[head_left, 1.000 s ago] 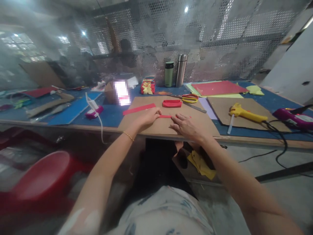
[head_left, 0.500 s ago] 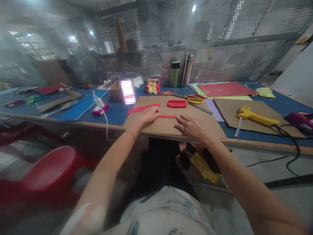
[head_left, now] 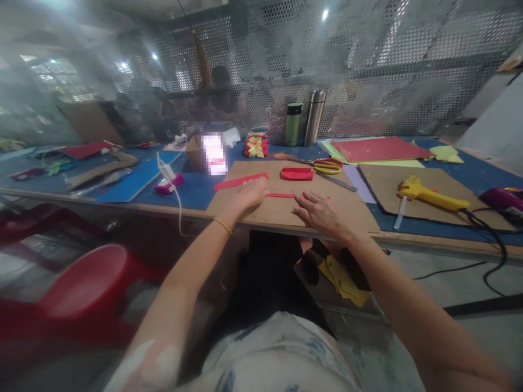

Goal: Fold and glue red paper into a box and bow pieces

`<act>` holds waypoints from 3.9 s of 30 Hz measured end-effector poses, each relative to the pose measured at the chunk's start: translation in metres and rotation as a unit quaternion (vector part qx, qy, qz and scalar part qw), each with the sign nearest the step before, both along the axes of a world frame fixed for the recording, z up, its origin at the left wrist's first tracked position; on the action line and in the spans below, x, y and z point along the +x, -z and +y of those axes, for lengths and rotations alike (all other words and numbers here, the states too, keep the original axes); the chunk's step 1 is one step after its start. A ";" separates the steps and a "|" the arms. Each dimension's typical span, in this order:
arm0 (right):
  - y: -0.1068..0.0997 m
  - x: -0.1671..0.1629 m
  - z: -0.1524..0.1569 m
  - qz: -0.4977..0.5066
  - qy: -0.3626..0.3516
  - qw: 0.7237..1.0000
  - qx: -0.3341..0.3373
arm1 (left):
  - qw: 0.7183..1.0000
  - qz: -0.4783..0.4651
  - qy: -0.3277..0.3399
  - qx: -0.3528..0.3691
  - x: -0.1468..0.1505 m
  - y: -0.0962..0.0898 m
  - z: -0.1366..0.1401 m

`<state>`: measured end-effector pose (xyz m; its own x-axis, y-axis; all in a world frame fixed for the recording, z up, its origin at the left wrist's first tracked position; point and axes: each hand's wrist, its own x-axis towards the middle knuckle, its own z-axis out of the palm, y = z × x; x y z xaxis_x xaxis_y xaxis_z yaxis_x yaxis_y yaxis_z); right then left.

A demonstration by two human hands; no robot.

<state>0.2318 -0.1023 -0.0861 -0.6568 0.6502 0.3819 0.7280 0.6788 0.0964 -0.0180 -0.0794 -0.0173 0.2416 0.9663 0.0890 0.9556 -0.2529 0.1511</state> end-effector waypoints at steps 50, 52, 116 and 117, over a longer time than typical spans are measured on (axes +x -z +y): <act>0.019 -0.008 0.011 0.030 0.020 0.996 0.083 | 0.964 0.254 0.033 0.073 0.029 -0.003 -0.056; 0.020 -0.007 0.012 0.031 0.029 0.996 0.078 | 0.965 0.250 0.028 0.073 0.028 -0.003 -0.056; 0.018 -0.011 0.006 0.051 0.051 0.996 0.044 | 0.989 0.102 0.053 0.090 0.055 0.004 -0.039; 0.017 -0.010 0.006 0.045 0.048 0.997 0.041 | 0.990 0.101 0.049 0.088 0.055 0.006 -0.036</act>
